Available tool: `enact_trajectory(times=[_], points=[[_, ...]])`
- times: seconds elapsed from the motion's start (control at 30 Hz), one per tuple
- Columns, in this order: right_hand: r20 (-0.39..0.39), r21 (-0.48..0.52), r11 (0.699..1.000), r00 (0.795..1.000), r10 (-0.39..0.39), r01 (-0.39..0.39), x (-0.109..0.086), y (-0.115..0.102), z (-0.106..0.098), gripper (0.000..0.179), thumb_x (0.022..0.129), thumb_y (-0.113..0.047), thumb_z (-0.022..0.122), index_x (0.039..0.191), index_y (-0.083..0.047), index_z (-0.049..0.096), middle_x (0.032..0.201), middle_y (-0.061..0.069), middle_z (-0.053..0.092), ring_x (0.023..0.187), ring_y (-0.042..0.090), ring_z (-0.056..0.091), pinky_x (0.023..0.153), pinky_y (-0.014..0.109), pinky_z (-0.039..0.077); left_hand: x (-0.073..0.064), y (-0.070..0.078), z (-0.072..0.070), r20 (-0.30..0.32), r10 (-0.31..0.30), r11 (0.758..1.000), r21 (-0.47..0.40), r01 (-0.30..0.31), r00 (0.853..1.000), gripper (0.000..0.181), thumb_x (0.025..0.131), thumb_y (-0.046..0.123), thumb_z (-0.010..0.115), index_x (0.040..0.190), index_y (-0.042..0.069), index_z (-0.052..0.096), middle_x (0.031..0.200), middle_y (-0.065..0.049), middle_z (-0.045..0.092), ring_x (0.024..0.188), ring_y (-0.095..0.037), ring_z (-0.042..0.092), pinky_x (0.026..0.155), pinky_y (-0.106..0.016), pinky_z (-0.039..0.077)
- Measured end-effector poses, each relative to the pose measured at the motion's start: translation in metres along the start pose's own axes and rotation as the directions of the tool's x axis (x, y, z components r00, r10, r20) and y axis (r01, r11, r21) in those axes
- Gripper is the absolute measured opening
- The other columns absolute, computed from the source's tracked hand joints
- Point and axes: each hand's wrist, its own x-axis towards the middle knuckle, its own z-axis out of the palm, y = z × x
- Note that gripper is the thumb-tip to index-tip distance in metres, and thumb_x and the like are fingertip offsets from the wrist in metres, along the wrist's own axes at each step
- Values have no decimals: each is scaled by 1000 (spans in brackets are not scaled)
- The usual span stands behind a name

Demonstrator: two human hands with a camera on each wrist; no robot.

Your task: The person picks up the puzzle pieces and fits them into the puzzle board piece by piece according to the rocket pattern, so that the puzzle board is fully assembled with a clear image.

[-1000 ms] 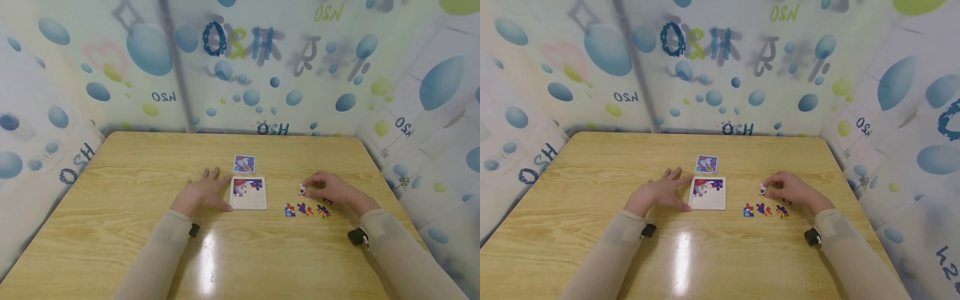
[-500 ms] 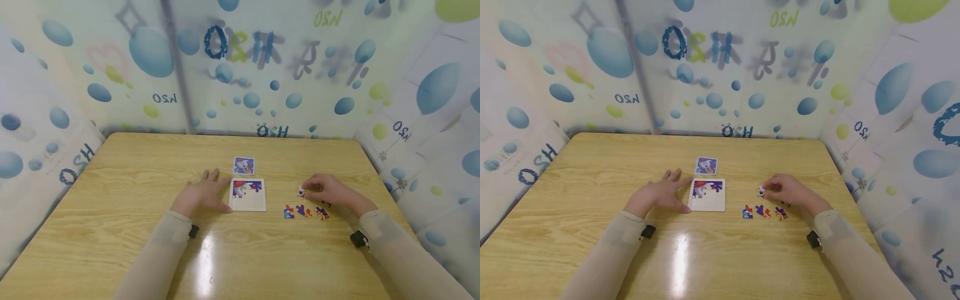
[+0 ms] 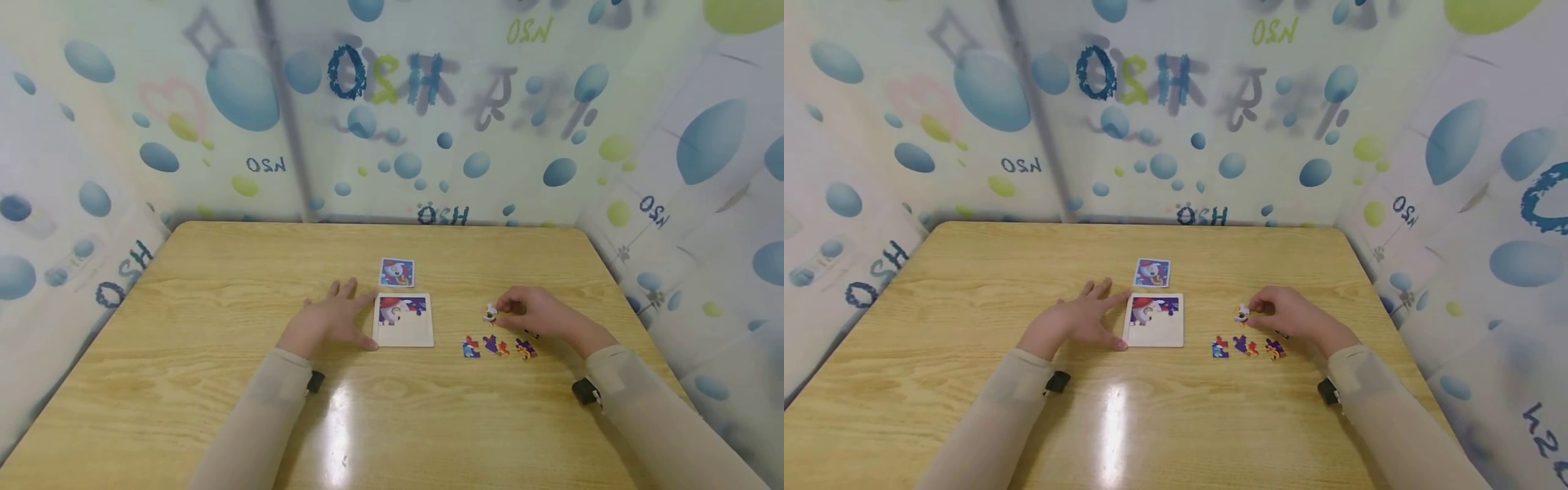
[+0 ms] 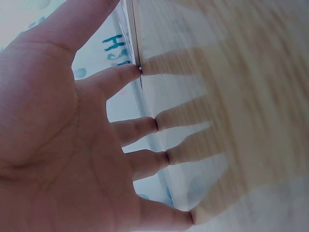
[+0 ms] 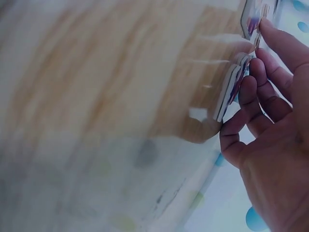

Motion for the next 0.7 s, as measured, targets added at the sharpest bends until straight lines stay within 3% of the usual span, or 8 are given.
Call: enact_trajectory(times=[0.27, 0.47, 0.7], points=[[6, -63, 997, 999, -43, 44, 2, -1, 2, 21, 101, -17, 80, 114, -3, 75, 106, 6, 75, 97, 15, 68, 86, 35, 62, -1, -3, 1, -7, 2, 1000, -4, -2, 1000, 107, 89, 57, 87, 175, 36, 28, 187, -14, 1, 171, -49, -4, 122, -91, 2], [-76, -28, 999, 997, -21, 19, -1, -4, -3, 21, 100, -17, 81, 117, -4, 75, 102, 3, 74, 92, 13, 65, 80, 30, 60, -2, -2, 1, -8, 2, 1000, -2, -2, 1000, 106, 89, 58, 87, 175, 38, 28, 187, -13, 1, 171, -47, -6, 124, -90, 1], [-119, -84, 995, 991, -61, 51, 6, -22, -7, 20, 102, -21, 80, 117, -7, 77, 99, 0, 74, 90, 12, 64, 85, 39, 62, -2, -1, 0, -6, 2, 1000, 5, -2, 1000, 107, 89, 59, 87, 175, 37, 27, 187, -13, 1, 171, -48, -5, 123, -90, 1]])
